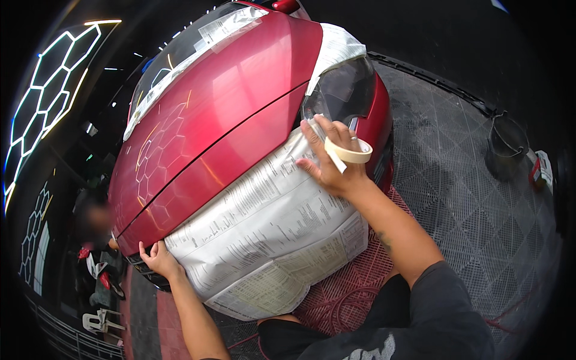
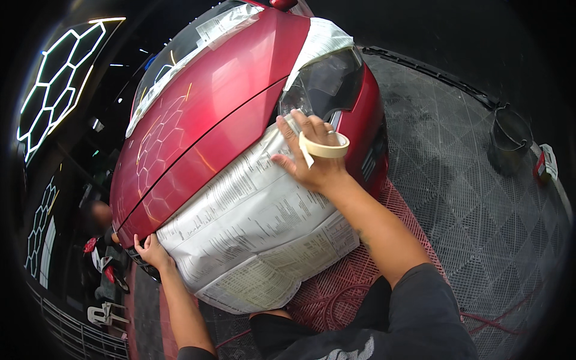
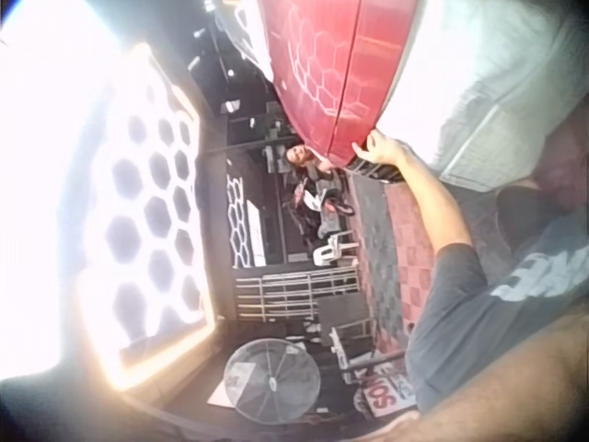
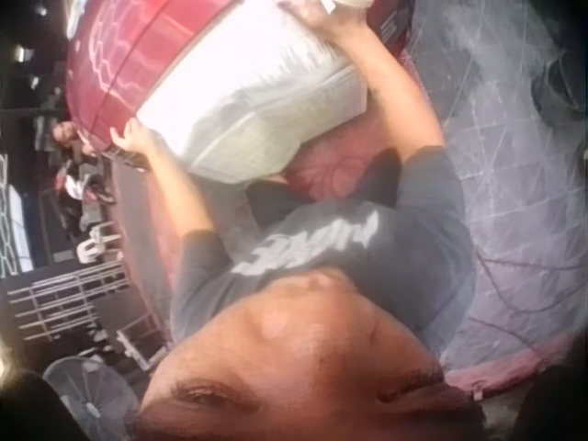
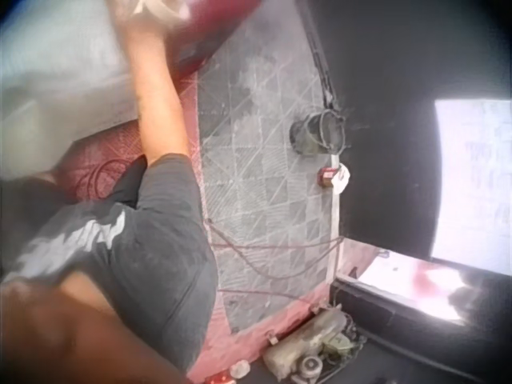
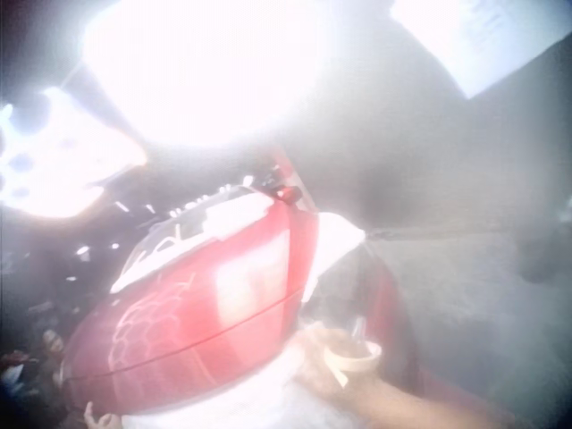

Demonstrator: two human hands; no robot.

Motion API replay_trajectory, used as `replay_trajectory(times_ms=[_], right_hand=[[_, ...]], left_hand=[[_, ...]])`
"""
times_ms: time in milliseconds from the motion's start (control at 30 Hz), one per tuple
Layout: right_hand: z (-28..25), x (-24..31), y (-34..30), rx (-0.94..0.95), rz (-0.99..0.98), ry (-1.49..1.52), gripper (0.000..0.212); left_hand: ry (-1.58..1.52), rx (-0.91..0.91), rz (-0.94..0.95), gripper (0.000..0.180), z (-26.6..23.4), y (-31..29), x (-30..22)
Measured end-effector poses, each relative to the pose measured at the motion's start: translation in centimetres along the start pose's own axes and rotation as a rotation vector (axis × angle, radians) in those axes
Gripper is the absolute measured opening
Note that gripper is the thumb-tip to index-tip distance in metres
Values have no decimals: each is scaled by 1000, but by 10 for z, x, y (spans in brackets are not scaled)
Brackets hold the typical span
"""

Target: The person tapes newspaper sheets onto the hood, front bumper, and side windows of a red car using masking tape. They smooth the paper and secure it with tape to cover specific areas.

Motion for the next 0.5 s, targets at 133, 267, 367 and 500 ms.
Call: replay_trajectory(times_ms=[133, 267, 367, 500], right_hand=[[5, -20, -1, 7, 35, -86, 76], [15, -44, -3, 66, 91, -110, 75], [9, -72, -4, 127, 210, -197, 79], [-14, -55, -1, 112, 222, -121, 73]], left_hand=[[-1, -1, -9, 77, 1, -1, 2], [-27, 10, -19, 74, 2, 0, 4], [13, -2, 5, 71, 4, 2, 5], [85, -26, 31, 68, 6, 1, -1]])
Point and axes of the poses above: each hand's wrist, its own y-axis towards the middle knuckle, its own z-axis out of the palm, x = y × z, the point moved 5 cm from there along y, towards the middle knuckle, and after that the axes turned 2 degrees about -z, right-handed, at the moved point
